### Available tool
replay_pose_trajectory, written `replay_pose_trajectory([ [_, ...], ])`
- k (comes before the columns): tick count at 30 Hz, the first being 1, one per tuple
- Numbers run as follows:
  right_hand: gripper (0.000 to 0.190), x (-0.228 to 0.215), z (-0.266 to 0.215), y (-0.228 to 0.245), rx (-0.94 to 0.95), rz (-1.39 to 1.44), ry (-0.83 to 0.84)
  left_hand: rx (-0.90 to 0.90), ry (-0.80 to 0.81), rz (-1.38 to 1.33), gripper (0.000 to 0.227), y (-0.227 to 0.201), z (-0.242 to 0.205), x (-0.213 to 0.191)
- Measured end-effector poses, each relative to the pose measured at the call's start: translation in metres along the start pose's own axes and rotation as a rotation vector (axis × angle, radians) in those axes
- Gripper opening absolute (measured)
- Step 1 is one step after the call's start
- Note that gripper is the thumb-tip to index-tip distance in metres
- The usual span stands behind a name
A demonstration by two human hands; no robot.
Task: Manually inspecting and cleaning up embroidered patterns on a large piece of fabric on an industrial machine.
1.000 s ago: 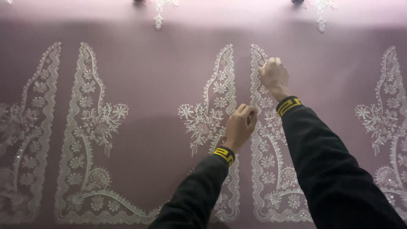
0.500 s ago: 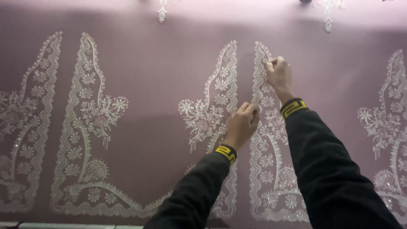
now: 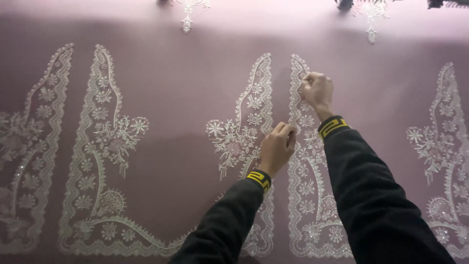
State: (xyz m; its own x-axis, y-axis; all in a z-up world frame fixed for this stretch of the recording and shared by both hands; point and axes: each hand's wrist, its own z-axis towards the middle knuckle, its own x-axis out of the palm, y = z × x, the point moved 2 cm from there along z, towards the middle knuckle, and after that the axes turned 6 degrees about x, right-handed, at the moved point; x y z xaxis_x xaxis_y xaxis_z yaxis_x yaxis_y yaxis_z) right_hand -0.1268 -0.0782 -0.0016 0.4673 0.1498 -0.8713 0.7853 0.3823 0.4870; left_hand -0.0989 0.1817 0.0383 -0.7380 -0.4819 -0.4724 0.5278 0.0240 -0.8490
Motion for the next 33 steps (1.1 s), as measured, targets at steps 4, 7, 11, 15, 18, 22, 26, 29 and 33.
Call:
replay_pose_trajectory([
  [4, 0.013, -0.002, -0.019, -0.004, -0.068, -0.005, -0.009, -0.017, -0.002, -0.038, 0.012, -0.015, 0.002, -0.017],
  [7, 0.011, -0.007, -0.038, -0.002, -0.097, 0.164, 0.025, -0.034, 0.005, -0.101, 0.011, -0.008, 0.004, -0.016],
  [11, 0.019, -0.036, -0.079, 0.018, 0.285, 0.706, 0.253, -0.057, 0.027, -0.097, 0.013, -0.001, 0.001, -0.002],
  [15, 0.018, -0.059, -0.077, 0.035, 0.139, 0.621, 0.137, -0.053, 0.015, -0.057, 0.012, -0.008, 0.0, -0.01],
  [18, 0.017, -0.049, -0.048, 0.029, -0.004, 0.022, 0.013, -0.017, -0.033, -0.025, 0.01, -0.009, -0.001, -0.009],
  [22, 0.009, -0.034, -0.016, 0.036, -0.074, -0.185, -0.043, 0.008, -0.037, -0.014, 0.009, -0.006, 0.0, -0.008],
  [26, 0.016, -0.029, -0.014, 0.06, -0.13, -0.526, -0.064, 0.013, -0.05, -0.028, 0.009, -0.001, -0.001, -0.004],
  [29, 0.015, -0.033, -0.022, 0.074, -0.167, -0.619, -0.038, 0.009, -0.039, -0.04, 0.011, 0.003, -0.003, 0.0],
  [33, 0.021, -0.02, -0.003, 0.046, -0.136, -0.466, 0.052, 0.026, -0.058, -0.029, 0.011, -0.004, -0.002, -0.008],
])
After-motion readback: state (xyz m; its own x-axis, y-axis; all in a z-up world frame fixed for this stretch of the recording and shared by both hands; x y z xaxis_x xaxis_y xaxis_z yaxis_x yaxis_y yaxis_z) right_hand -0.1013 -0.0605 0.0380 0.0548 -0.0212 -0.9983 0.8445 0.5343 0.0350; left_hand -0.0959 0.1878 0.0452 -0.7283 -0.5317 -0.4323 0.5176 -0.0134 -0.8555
